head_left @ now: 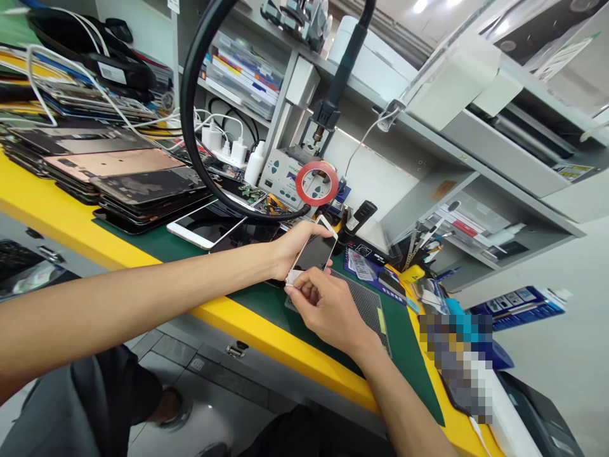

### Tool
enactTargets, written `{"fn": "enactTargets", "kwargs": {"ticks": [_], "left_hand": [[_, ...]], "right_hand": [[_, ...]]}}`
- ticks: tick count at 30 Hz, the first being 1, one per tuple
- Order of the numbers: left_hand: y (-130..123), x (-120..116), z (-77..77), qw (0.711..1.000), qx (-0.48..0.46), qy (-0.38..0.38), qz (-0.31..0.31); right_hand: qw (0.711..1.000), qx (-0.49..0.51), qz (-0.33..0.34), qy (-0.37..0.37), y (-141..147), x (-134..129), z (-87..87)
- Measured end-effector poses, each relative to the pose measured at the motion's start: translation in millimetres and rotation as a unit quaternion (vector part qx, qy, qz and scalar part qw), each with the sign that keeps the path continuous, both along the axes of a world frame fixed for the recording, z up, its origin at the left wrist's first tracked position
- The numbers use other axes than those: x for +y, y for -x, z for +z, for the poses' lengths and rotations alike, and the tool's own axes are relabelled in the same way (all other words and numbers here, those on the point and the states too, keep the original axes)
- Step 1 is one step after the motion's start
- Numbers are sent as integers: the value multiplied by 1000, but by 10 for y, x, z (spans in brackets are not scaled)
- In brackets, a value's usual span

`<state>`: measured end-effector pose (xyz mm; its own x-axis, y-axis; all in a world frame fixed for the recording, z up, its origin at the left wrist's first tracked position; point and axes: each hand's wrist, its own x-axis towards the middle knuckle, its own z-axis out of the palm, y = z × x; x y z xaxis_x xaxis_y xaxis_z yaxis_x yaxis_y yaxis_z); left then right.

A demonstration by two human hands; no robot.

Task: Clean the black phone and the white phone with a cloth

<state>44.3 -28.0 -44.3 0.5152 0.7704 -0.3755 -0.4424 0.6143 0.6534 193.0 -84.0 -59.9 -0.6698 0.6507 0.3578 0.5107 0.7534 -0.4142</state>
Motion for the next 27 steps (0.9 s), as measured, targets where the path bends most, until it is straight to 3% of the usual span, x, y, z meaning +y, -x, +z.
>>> {"fn": "enactTargets", "kwargs": {"ticks": [27], "left_hand": [[-4, -17, -9, 1000, 1, -7, 3]], "right_hand": [[1000, -8, -5, 5, 2, -12, 15]]}}
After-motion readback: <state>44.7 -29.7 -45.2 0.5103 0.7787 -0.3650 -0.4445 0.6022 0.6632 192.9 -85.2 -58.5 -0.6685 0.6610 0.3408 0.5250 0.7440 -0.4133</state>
